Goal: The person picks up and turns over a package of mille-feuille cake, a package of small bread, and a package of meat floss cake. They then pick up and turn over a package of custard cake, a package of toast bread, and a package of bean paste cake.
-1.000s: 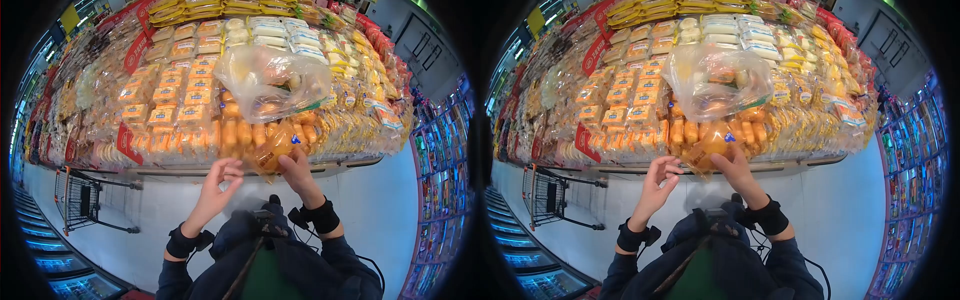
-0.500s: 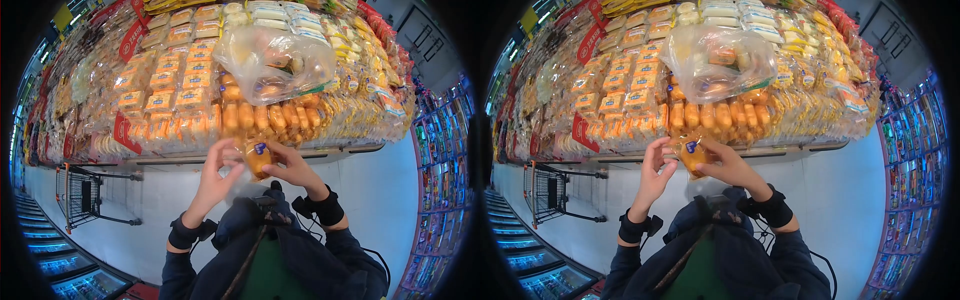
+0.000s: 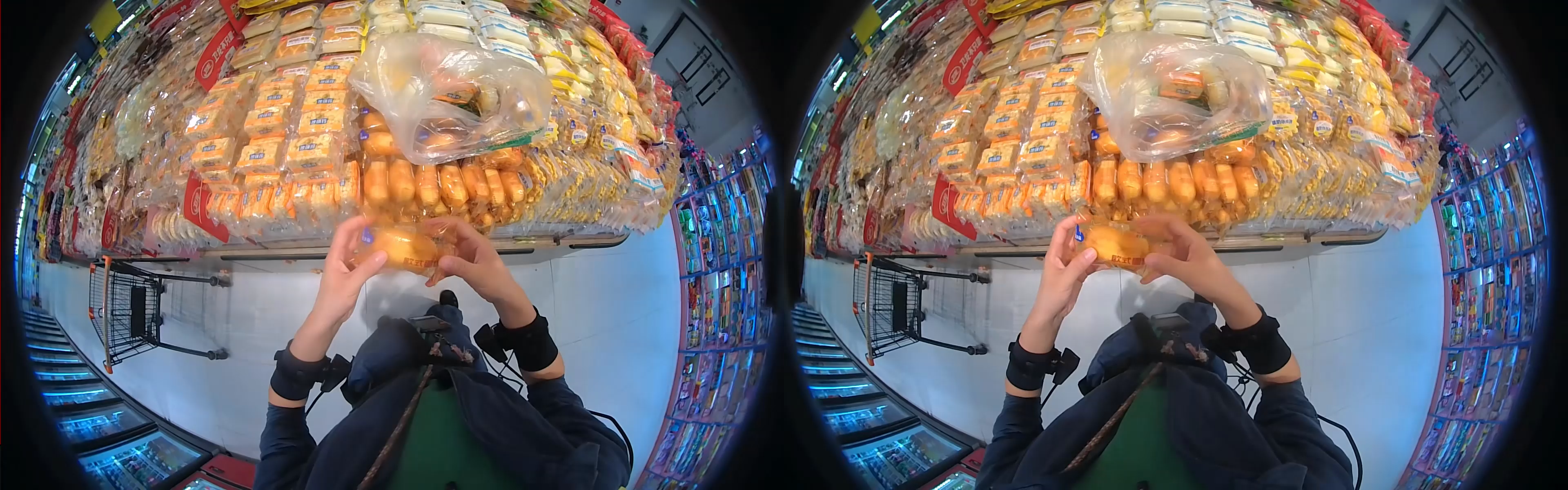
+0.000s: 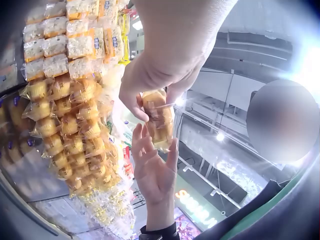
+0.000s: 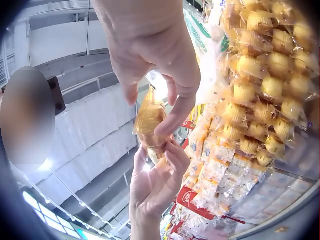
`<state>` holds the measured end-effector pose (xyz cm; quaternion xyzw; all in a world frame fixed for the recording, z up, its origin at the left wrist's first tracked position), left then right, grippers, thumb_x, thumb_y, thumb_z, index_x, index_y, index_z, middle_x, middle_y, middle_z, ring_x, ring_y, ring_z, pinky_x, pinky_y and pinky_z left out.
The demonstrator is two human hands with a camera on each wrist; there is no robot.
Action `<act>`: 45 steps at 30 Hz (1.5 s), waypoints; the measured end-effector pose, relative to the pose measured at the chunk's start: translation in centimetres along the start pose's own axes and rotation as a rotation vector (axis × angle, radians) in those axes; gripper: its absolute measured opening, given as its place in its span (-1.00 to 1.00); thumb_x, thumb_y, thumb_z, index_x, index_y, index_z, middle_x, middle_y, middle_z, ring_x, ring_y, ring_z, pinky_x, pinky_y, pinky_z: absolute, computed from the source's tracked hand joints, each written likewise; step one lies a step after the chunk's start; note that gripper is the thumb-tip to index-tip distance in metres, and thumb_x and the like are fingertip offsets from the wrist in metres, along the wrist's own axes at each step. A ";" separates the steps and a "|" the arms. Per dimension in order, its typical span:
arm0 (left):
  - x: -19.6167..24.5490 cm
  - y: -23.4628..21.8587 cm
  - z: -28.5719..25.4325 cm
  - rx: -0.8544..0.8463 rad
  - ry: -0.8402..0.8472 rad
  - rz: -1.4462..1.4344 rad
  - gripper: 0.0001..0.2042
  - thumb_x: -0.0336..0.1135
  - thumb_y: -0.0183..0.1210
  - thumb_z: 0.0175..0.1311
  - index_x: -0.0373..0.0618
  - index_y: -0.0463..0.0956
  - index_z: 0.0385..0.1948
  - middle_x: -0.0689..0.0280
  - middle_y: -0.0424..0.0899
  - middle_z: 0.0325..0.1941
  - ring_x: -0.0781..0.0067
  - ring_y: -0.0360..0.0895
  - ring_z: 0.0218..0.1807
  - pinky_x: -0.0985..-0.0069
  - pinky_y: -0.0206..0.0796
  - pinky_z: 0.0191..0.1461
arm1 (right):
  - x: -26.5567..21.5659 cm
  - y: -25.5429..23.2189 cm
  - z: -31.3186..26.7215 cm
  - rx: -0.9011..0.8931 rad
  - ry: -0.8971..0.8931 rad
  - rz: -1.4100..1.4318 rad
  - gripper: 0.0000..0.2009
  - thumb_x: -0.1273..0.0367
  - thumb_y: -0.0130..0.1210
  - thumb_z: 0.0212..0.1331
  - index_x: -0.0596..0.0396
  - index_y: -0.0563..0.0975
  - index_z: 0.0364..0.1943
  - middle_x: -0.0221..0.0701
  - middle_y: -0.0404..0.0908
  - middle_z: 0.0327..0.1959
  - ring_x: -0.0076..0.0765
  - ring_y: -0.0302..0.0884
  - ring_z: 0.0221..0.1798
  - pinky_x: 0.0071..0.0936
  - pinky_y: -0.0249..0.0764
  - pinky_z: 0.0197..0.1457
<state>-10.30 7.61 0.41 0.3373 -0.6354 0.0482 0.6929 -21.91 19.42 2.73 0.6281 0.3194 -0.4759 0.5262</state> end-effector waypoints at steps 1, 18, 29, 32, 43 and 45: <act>0.3 0.5 -0.2 0.004 -0.030 -0.037 -0.50 -0.52 0.13 0.11 -0.13 0.16 0.11 0.25 0.25 0.14 0.43 0.26 0.16 0.56 0.25 0.08 | 0.2 0.5 -0.2 -0.035 0.063 0.047 -0.53 0.38 0.09 0.11 0.16 0.25 0.12 -0.31 0.42 0.00 -0.45 0.44 -0.03 -0.51 0.46 -0.08; -0.3 0.7 -1.0 -0.087 0.073 0.019 -0.60 -0.56 0.15 0.09 -0.14 0.24 -0.04 0.33 0.42 -0.12 0.59 0.41 -0.09 0.64 0.26 -0.09 | 0.4 -0.5 -1.2 0.069 -0.050 -0.039 -0.54 0.35 0.13 0.08 0.16 0.30 0.07 -0.40 0.53 -0.29 -0.52 0.50 -0.30 -0.57 0.43 -0.21; -0.8 0.6 -1.0 -0.099 0.066 0.024 -0.63 -0.53 0.14 0.12 -0.15 0.25 -0.04 0.32 0.44 -0.11 0.62 0.40 -0.10 0.66 0.24 -0.10 | 0.9 -0.7 -1.2 0.068 -0.041 -0.032 -0.54 0.30 0.16 0.07 0.15 0.30 0.04 -0.41 0.54 -0.32 -0.51 0.53 -0.31 -0.55 0.46 -0.22; -0.6 0.8 -0.9 -0.106 0.055 0.010 -0.63 -0.53 0.13 0.13 -0.16 0.24 -0.03 0.30 0.44 -0.09 0.58 0.42 -0.07 0.63 0.26 -0.05 | 1.0 -0.9 -1.2 0.071 -0.049 -0.040 -0.53 0.30 0.17 0.06 0.15 0.31 0.03 -0.41 0.54 -0.33 -0.50 0.53 -0.31 -0.54 0.47 -0.22; -0.1 0.5 -0.9 -0.057 0.070 0.060 -0.54 -0.49 0.21 0.06 -0.16 0.21 0.00 0.28 0.43 -0.04 0.49 0.38 0.01 0.55 0.23 0.06 | 0.8 -0.9 -0.8 0.090 -0.074 -0.047 -0.57 0.55 0.07 0.08 0.15 0.30 0.08 -0.41 0.47 -0.17 -0.53 0.45 -0.15 -0.59 0.37 -0.09; -0.1 0.4 -0.8 -0.039 0.053 0.070 -0.51 -0.49 0.24 0.02 -0.15 0.20 0.00 0.29 0.44 -0.05 0.49 0.38 0.01 0.54 0.22 0.08 | 1.1 -1.1 -0.6 0.069 -0.076 -0.044 -0.57 0.56 0.08 0.08 0.14 0.30 0.08 -0.39 0.45 -0.10 -0.52 0.44 -0.09 -0.60 0.36 -0.07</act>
Point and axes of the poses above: each hand's wrist, its own z-axis towards the middle knuckle, its own y-axis out of the palm, x = y × z, the point moved 7 cm from there along z, towards the middle knuckle
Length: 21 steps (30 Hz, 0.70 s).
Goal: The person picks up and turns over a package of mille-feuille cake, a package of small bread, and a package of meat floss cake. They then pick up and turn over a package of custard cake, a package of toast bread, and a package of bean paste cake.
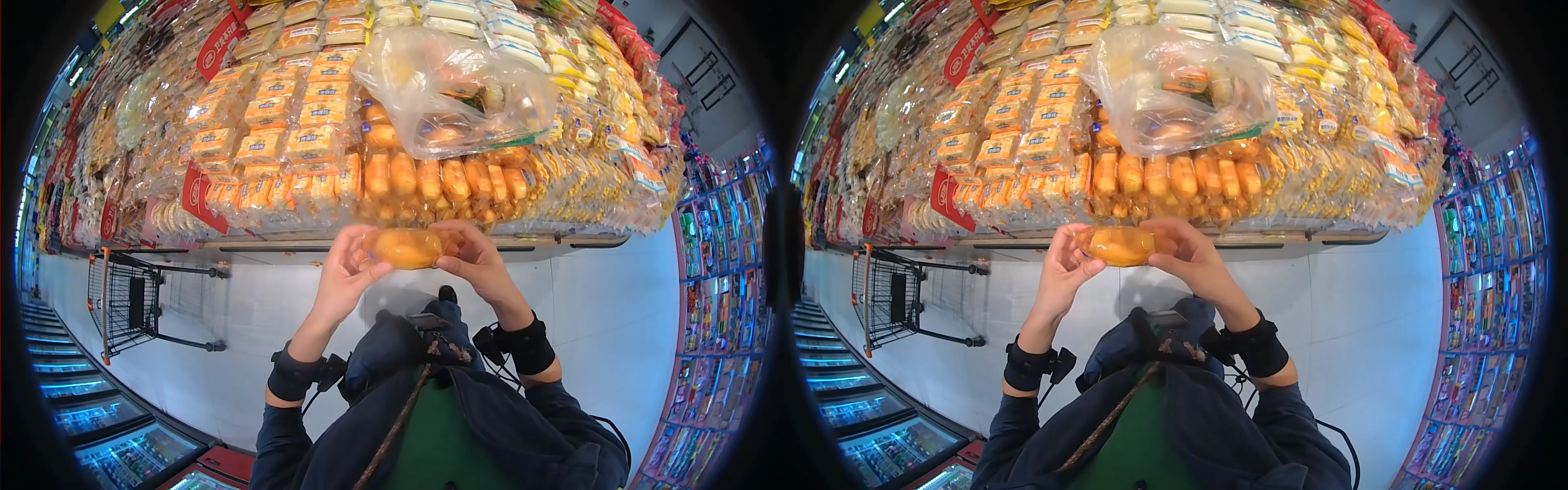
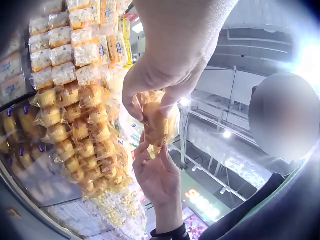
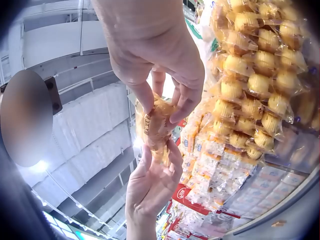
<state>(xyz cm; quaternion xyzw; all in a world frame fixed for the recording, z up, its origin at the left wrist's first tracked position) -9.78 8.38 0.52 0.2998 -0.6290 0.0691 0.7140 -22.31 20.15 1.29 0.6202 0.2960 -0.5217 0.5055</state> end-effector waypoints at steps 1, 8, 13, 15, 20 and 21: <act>-0.1 -0.1 0.0 -0.001 -0.004 0.011 -0.50 -0.50 0.24 0.02 -0.15 0.20 0.01 0.29 0.43 -0.04 0.50 0.37 0.02 0.55 0.22 0.08 | 0.1 -0.1 0.1 -0.011 -0.001 0.002 -0.56 0.56 0.08 0.07 0.13 0.30 0.09 -0.37 0.45 -0.07 -0.51 0.44 -0.07 -0.60 0.36 -0.06; 0.0 0.5 -0.2 -0.101 -0.007 0.065 -0.52 -0.55 0.20 0.05 -0.15 0.23 0.03 0.30 0.42 -0.04 0.54 0.41 -0.02 0.59 0.29 -0.02 | 0.6 0.3 0.1 -0.030 0.058 0.008 -0.57 0.54 0.08 0.08 0.12 0.31 0.09 -0.41 0.45 -0.08 -0.51 0.44 -0.07 -0.59 0.36 -0.03; -0.3 -0.1 -0.6 -0.043 -0.007 0.096 -0.52 -0.54 0.21 0.04 -0.17 0.23 0.03 0.29 0.42 -0.02 0.55 0.40 -0.02 0.62 0.29 -0.03 | -0.6 -0.5 0.5 0.024 -0.072 -0.307 -0.59 0.54 0.06 0.08 0.12 0.31 0.07 -0.39 0.41 -0.05 -0.49 0.40 -0.03 -0.57 0.37 -0.03; -0.1 -0.6 -0.8 -0.022 -0.004 0.090 -0.52 -0.53 0.21 0.04 -0.17 0.23 0.03 0.29 0.41 -0.02 0.55 0.40 -0.02 0.62 0.28 -0.03 | -4.3 -3.6 1.2 0.285 -0.448 -0.521 -0.61 0.54 0.05 0.07 0.15 0.31 0.04 -0.37 0.34 0.01 -0.46 0.34 0.02 -0.54 0.36 -0.01; -0.4 -2.1 -1.4 0.013 -0.006 0.102 -0.52 -0.53 0.21 0.04 -0.17 0.23 0.03 0.29 0.41 -0.02 0.53 0.39 0.00 0.59 0.26 0.02 | -13.8 -10.6 3.3 0.717 -0.693 -1.174 -0.27 0.39 0.28 -0.15 0.12 0.15 0.17 -0.16 0.15 0.16 -0.13 0.18 0.19 -0.26 0.21 0.18; -0.4 -2.1 -1.6 0.015 -0.010 0.104 -0.52 -0.53 0.21 0.04 -0.17 0.23 0.03 0.29 0.41 -0.02 0.53 0.39 0.01 0.58 0.25 0.02 | -14.5 -10.8 4.3 0.695 -0.720 -1.399 -0.19 0.36 0.32 -0.21 0.11 0.10 0.20 -0.13 0.12 0.19 -0.06 0.15 0.21 -0.22 0.18 0.21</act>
Point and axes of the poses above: each hand's wrist, its own z-axis towards the middle knuckle, its own y-axis out of the palm, x = y × z, the point moved 7 cm from there along z, towards the middle knuckle
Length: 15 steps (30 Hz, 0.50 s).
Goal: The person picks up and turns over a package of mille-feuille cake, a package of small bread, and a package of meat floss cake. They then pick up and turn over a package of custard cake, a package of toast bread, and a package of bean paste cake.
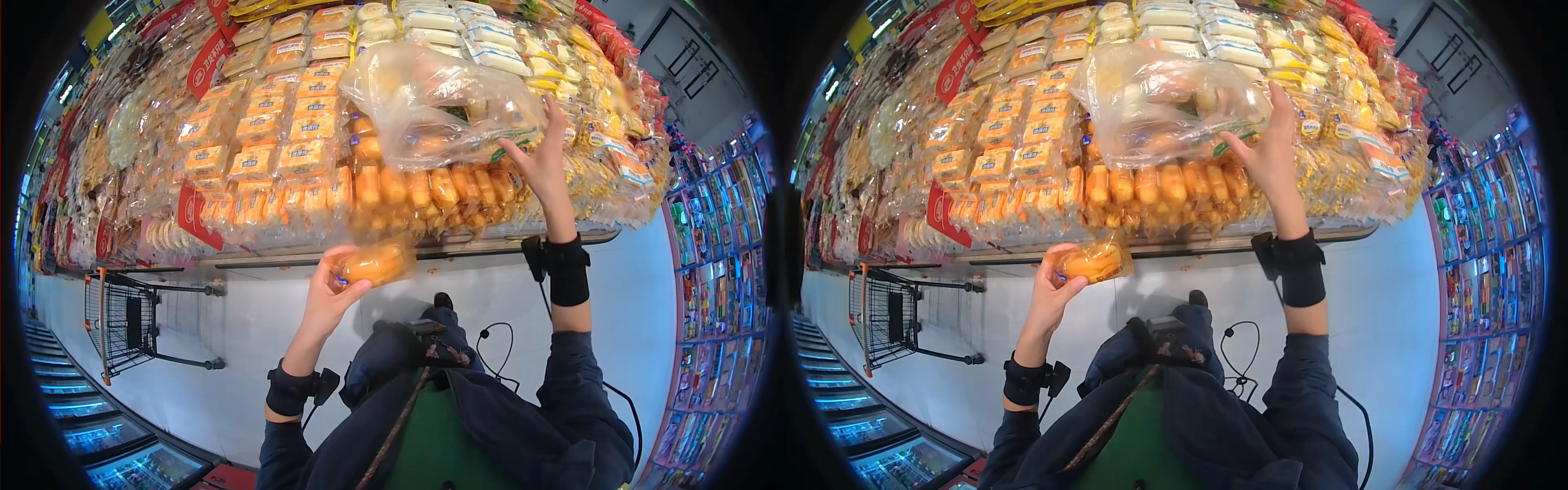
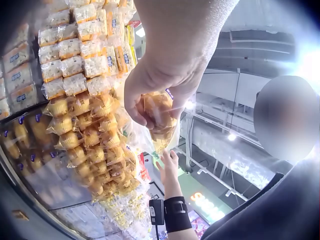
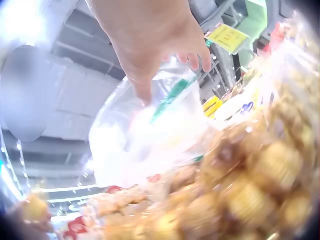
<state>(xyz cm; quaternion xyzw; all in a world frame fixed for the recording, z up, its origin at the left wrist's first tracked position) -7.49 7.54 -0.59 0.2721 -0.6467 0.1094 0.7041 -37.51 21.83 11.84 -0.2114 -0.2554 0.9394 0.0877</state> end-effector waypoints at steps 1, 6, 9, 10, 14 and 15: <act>0.1 -0.1 -0.2 0.000 -0.004 0.004 -0.52 -0.53 0.21 0.04 -0.16 0.24 0.03 0.28 0.41 -0.02 0.52 0.38 0.01 0.57 0.24 0.03 | -0.2 0.4 0.6 -0.032 -0.118 -0.179 -0.11 0.34 0.36 -0.27 0.10 0.06 0.23 -0.10 0.08 0.22 0.01 0.12 0.23 -0.19 0.15 0.24; 0.4 -0.7 -1.0 0.007 0.001 -0.006 -0.52 -0.53 0.21 0.04 -0.16 0.24 0.03 0.28 0.41 -0.02 0.50 0.38 0.03 0.55 0.24 0.06 | 0.7 4.0 0.2 -0.435 -0.170 -0.198 0.04 0.29 0.41 -0.42 0.06 -0.01 0.27 -0.08 -0.02 0.29 0.07 0.03 0.28 -0.15 0.06 0.29; 0.1 -1.4 -1.3 0.034 0.005 -0.011 -0.52 -0.53 0.21 0.04 -0.15 0.24 0.03 0.29 0.41 -0.02 0.49 0.39 0.02 0.55 0.25 0.06 | -1.3 4.9 0.7 -0.432 -0.259 -0.243 0.05 0.36 0.40 -0.45 0.04 -0.02 0.27 -0.14 -0.03 0.31 0.03 0.04 0.28 -0.20 0.06 0.30; 0.1 -1.6 -1.3 0.039 -0.003 -0.016 -0.52 -0.53 0.21 0.04 -0.15 0.24 0.03 0.29 0.41 -0.02 0.49 0.39 0.02 0.55 0.25 0.06 | -1.9 5.2 1.3 -0.427 -0.279 -0.277 0.05 0.39 0.38 -0.45 0.04 -0.04 0.28 -0.15 -0.03 0.31 0.03 0.04 0.28 -0.21 0.07 0.31; 0.1 -1.7 -1.3 0.050 -0.002 -0.021 -0.52 -0.53 0.21 0.04 -0.15 0.25 0.03 0.29 0.42 -0.03 0.51 0.40 0.01 0.57 0.26 0.03 | -4.0 7.6 3.7 -0.356 -0.384 -0.333 -0.16 0.43 0.27 -0.30 0.09 0.10 0.21 -0.17 0.13 0.24 -0.01 0.18 0.20 -0.22 0.19 0.21; 0.1 -1.6 -1.4 0.045 0.001 -0.021 -0.52 -0.53 0.20 0.04 -0.15 0.25 0.03 0.29 0.42 -0.02 0.51 0.40 0.00 0.58 0.26 0.03 | -3.5 8.6 4.3 -0.378 -0.345 -0.294 -0.28 0.43 0.22 -0.24 0.09 0.18 0.14 -0.15 0.22 0.16 0.00 0.24 0.13 -0.21 0.24 0.15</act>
Point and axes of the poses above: each hand's wrist, its own z-axis towards the middle knuckle, its own y-axis out of the palm, x = y × z, the point moved 7 cm from there along z, towards the middle knuckle
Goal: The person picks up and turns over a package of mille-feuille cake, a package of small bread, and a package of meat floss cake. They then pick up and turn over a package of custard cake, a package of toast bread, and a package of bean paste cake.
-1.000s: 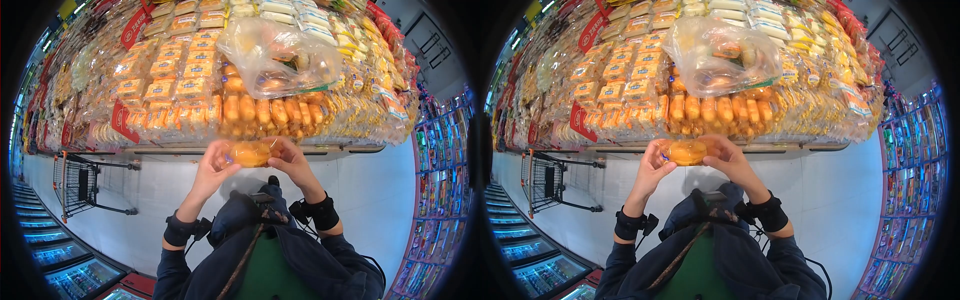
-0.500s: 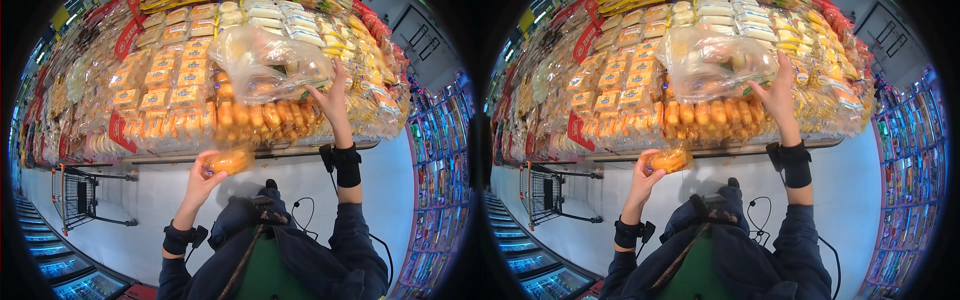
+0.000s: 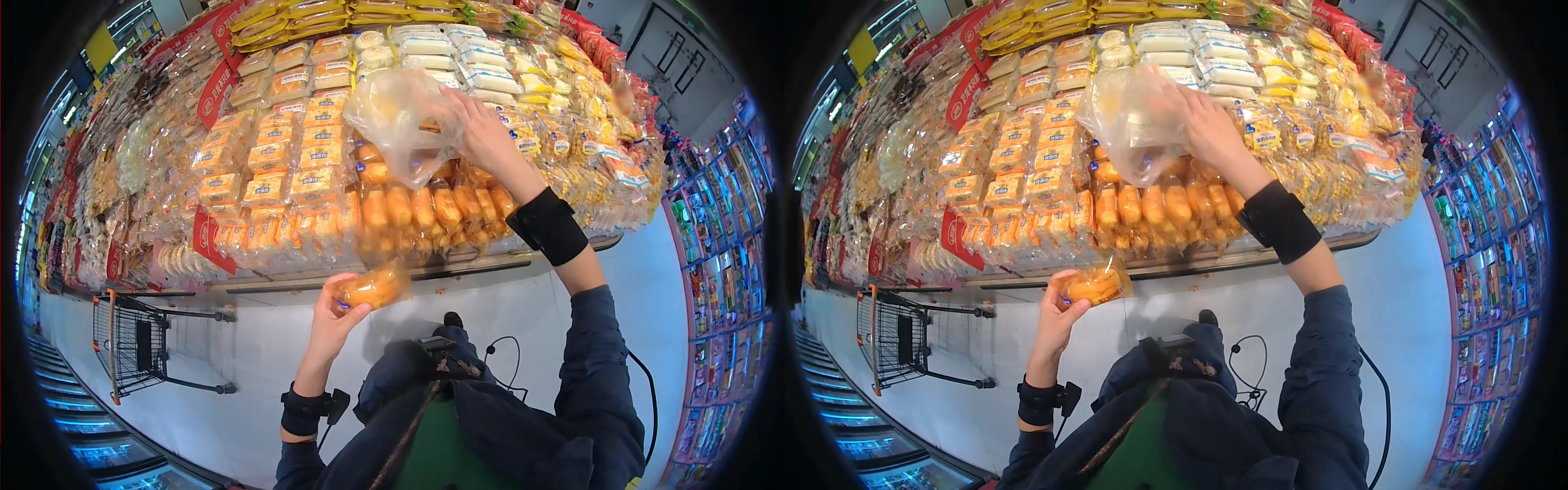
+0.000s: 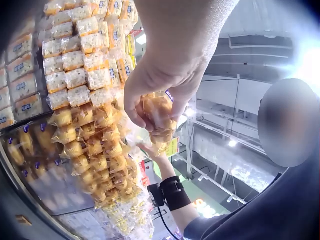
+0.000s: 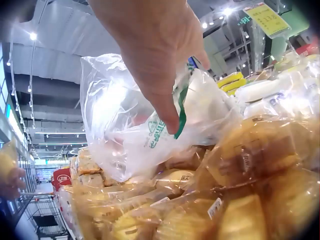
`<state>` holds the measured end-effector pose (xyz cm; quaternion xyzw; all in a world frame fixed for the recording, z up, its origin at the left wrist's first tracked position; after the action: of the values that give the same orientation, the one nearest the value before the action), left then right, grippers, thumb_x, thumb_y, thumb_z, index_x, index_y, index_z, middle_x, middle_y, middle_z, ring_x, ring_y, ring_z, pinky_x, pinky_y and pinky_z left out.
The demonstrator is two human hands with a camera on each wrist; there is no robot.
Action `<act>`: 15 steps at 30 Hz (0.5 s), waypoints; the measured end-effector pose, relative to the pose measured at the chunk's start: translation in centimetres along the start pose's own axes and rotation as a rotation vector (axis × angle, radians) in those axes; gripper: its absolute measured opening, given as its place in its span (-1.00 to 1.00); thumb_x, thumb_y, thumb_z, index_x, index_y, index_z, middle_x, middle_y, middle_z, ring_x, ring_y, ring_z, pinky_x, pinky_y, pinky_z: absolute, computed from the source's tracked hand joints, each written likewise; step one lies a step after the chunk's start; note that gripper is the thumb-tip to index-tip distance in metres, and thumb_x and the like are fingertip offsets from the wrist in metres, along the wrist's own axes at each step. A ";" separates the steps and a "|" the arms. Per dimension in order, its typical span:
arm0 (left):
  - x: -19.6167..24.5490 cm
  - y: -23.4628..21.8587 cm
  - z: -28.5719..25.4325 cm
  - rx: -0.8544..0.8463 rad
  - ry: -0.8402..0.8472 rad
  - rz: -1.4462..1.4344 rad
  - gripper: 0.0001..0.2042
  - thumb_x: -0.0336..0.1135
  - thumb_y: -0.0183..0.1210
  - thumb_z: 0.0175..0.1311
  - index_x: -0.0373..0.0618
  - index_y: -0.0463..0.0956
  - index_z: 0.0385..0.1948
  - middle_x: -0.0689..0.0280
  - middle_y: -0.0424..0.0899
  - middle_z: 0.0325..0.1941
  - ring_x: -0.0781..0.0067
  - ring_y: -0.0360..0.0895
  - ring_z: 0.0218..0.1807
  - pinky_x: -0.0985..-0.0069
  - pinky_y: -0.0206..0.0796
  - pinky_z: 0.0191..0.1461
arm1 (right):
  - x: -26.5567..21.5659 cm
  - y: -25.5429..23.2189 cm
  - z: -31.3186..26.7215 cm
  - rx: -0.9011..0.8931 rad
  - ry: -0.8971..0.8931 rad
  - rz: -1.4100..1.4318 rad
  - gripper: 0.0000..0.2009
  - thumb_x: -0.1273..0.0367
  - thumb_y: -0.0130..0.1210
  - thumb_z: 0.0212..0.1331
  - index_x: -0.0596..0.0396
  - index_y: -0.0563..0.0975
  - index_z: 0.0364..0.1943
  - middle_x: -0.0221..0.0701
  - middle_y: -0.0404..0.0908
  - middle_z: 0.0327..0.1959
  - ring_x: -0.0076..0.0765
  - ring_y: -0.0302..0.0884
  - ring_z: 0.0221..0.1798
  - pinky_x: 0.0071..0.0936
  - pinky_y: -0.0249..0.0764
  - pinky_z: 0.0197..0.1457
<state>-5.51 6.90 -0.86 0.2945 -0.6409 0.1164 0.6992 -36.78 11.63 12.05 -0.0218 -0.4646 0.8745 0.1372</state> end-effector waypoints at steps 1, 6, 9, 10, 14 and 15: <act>0.0 0.1 0.0 -0.005 0.004 0.001 -0.52 -0.54 0.20 0.04 -0.15 0.25 0.03 0.29 0.42 -0.02 0.51 0.40 0.00 0.59 0.26 0.03 | 0.6 1.0 0.9 -0.017 0.027 0.050 -0.41 0.42 0.17 -0.18 0.10 0.25 0.07 -0.13 0.31 0.08 0.00 0.31 0.07 -0.20 0.29 0.08; 0.0 -0.3 -0.5 0.017 0.011 -0.019 -0.53 -0.55 0.20 0.03 -0.15 0.26 0.02 0.28 0.42 -0.02 0.52 0.41 -0.01 0.62 0.27 0.00 | 2.8 1.9 5.5 -0.074 0.181 0.069 -0.77 0.45 -0.06 -0.03 0.17 0.44 -0.23 -0.08 0.53 -0.32 0.05 0.48 -0.25 -0.14 0.39 -0.19; -0.2 -1.0 -0.8 0.037 0.036 -0.003 -0.53 -0.56 0.19 0.03 -0.14 0.26 0.02 0.28 0.43 -0.03 0.52 0.42 -0.02 0.64 0.28 -0.03 | 5.8 1.4 7.9 0.109 0.193 0.160 -0.74 0.45 -0.09 0.00 0.15 0.44 -0.17 -0.10 0.55 -0.36 0.09 0.48 -0.26 -0.13 0.39 -0.20; -0.2 -1.0 -0.9 0.044 0.023 0.005 -0.52 -0.51 0.22 0.02 -0.15 0.26 0.02 0.28 0.43 -0.04 0.51 0.42 -0.01 0.61 0.27 0.00 | 6.2 1.3 8.5 0.042 0.196 0.264 -0.74 0.43 -0.09 0.02 0.12 0.44 -0.15 -0.10 0.55 -0.33 0.07 0.48 -0.24 -0.15 0.40 -0.18; -0.1 -1.1 -1.1 0.053 -0.001 0.037 -0.49 -0.43 0.26 0.00 -0.17 0.26 0.03 0.28 0.43 -0.05 0.48 0.42 -0.01 0.56 0.25 0.07 | 4.0 0.5 8.3 -0.287 0.127 0.557 -0.62 0.24 0.07 0.05 0.13 0.39 -0.07 -0.21 0.53 -0.27 -0.19 0.47 -0.18 -0.34 0.37 -0.06; -0.1 -1.2 -1.1 0.055 0.002 0.040 -0.49 -0.43 0.25 0.00 -0.17 0.26 0.03 0.28 0.43 -0.05 0.48 0.42 -0.02 0.56 0.26 0.06 | 3.1 0.9 7.4 -0.438 0.110 0.562 -0.57 0.21 0.12 0.01 0.12 0.38 -0.05 -0.19 0.51 -0.21 -0.18 0.45 -0.11 -0.34 0.35 -0.01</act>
<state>-3.97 6.62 -1.30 0.3005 -0.6427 0.1483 0.6889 -41.19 5.99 15.81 -0.2248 -0.6087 0.7553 -0.0917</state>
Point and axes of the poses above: each hand's wrist, its own z-axis towards the middle knuckle, its own y-axis out of the palm, x = y × z, the point moved 7 cm from there along z, towards the middle knuckle
